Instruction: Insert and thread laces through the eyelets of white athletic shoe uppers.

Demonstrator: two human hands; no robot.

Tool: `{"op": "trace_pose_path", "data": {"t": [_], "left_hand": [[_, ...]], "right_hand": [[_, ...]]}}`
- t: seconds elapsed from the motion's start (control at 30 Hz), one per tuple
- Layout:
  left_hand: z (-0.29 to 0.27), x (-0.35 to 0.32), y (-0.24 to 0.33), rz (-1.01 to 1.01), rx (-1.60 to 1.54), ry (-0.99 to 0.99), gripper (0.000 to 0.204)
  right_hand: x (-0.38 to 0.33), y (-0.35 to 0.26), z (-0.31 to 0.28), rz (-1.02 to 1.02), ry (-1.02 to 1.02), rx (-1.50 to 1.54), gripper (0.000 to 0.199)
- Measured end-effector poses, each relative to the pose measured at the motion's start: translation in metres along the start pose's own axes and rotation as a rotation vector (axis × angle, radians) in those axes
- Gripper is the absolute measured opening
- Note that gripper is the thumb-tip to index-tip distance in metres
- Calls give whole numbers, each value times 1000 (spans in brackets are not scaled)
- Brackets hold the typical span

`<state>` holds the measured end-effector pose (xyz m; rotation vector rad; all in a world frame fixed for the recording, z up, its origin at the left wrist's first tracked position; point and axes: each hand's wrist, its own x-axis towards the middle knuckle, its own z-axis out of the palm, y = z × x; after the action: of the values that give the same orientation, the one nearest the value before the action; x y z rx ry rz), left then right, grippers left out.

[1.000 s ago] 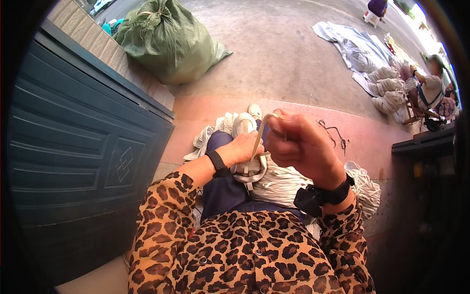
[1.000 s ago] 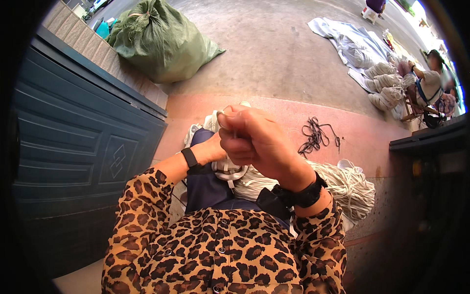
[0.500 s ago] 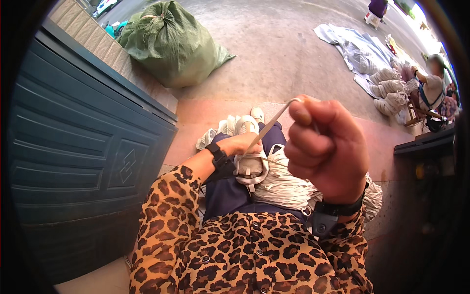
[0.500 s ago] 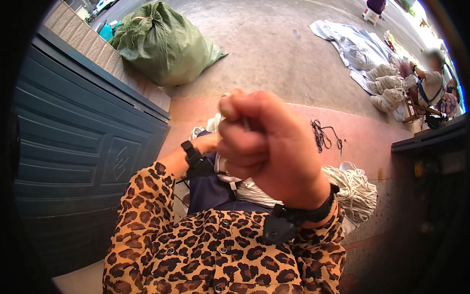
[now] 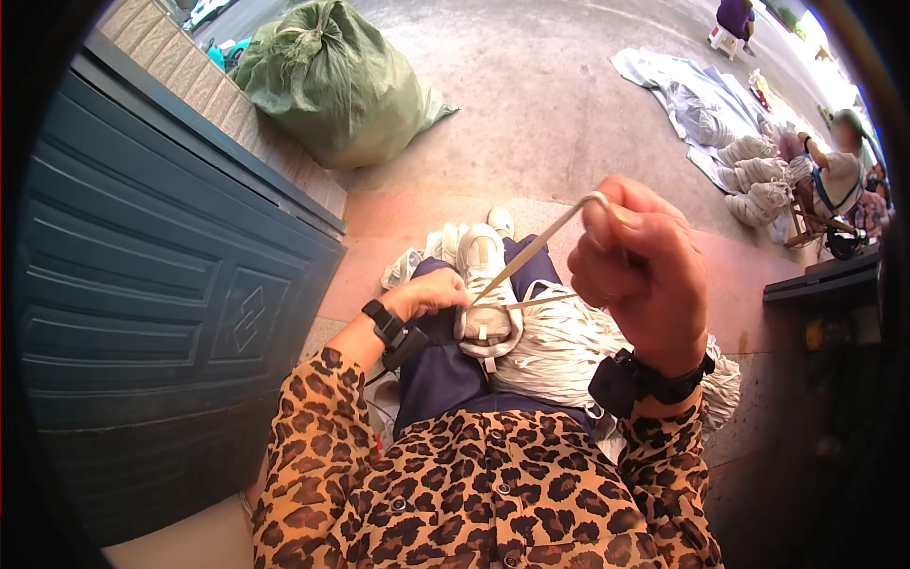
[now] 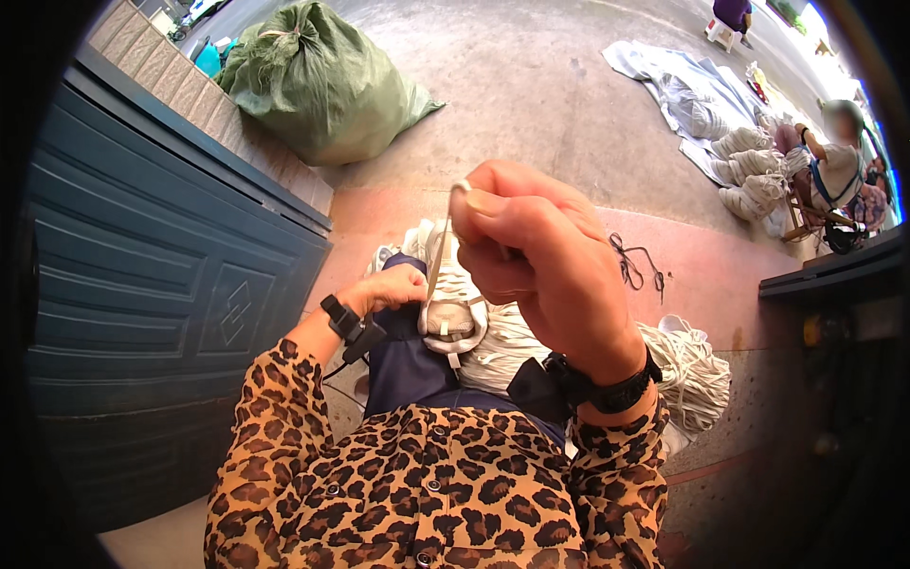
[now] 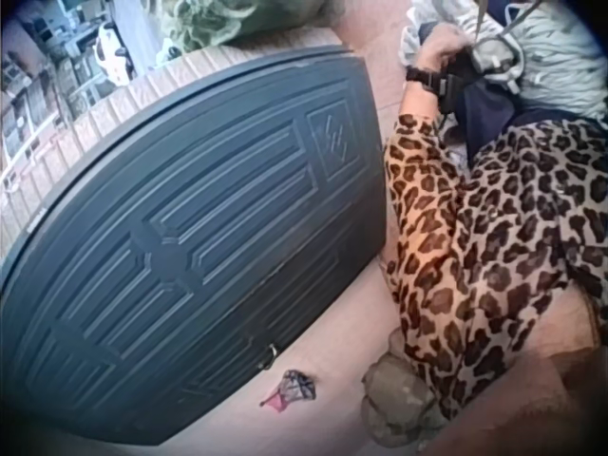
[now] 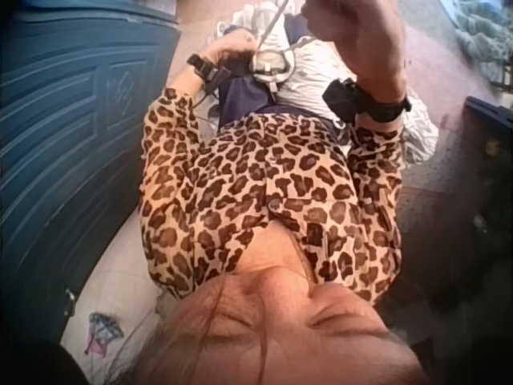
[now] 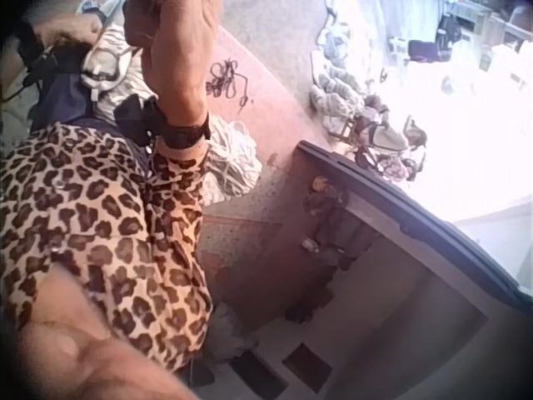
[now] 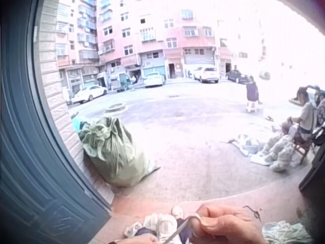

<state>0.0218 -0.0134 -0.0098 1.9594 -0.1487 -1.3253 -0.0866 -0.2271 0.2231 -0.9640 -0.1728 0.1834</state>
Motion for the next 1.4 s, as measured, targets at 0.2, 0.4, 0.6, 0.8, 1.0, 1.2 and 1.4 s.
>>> {"op": "trace_pose_path", "data": {"t": [0.2,0.4,0.6,0.8,1.0,1.2,1.4], "left_hand": [[14,-27,30,317,340,259,26],[12,-56,78,687,-87,-356,21],[-61,-30,14,498,-1204,36,19],[-127,-84,-24,768,-1322,463,21],[-47,-59,-30,409,-555,623,13],[40,-45,-33,455,44,522,23],[44,-52,-45,416,150,444,23]], "right_hand": [[11,12,-3,-108,-38,34,18],[36,20,-33,-218,114,-244,21],[32,32,-127,-196,677,316,22],[-19,121,-161,189,405,-569,14],[-42,184,-138,392,31,-835,16],[-32,209,-140,160,145,-1212,18],[-24,211,-131,186,23,-1502,14]]}}
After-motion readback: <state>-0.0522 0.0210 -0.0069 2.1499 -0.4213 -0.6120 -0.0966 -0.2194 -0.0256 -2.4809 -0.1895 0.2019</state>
